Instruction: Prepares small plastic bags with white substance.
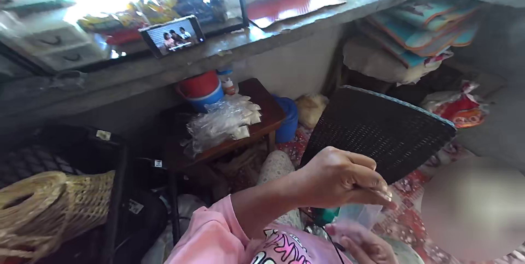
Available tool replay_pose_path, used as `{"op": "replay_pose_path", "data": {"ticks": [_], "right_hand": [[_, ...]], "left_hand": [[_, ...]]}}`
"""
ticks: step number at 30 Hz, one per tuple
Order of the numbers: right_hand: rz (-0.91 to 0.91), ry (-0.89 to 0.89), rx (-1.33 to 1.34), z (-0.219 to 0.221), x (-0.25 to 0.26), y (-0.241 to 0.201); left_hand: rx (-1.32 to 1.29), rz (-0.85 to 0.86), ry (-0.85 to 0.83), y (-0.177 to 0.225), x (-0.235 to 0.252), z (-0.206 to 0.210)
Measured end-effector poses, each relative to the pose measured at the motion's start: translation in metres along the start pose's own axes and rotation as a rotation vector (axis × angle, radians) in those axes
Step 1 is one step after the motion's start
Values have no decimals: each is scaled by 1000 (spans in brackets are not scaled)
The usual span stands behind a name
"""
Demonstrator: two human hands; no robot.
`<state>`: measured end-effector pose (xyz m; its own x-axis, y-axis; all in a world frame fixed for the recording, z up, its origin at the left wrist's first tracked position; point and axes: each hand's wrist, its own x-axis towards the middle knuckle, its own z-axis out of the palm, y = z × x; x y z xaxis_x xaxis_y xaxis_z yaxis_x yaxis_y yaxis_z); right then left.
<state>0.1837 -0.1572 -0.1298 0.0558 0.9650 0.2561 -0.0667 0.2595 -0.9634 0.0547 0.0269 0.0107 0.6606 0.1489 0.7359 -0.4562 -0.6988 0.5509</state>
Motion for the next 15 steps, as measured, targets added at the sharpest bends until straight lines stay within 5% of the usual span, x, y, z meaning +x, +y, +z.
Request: {"op": "replay_pose_path", "data": {"ticks": [7,15], "right_hand": [[88,12,255,4,-12,4],[78,-20,300,-1,-15,6]], "left_hand": [[-66,-126,154,0,1,-15],[-83,-102,119,3,1,-14]]}}
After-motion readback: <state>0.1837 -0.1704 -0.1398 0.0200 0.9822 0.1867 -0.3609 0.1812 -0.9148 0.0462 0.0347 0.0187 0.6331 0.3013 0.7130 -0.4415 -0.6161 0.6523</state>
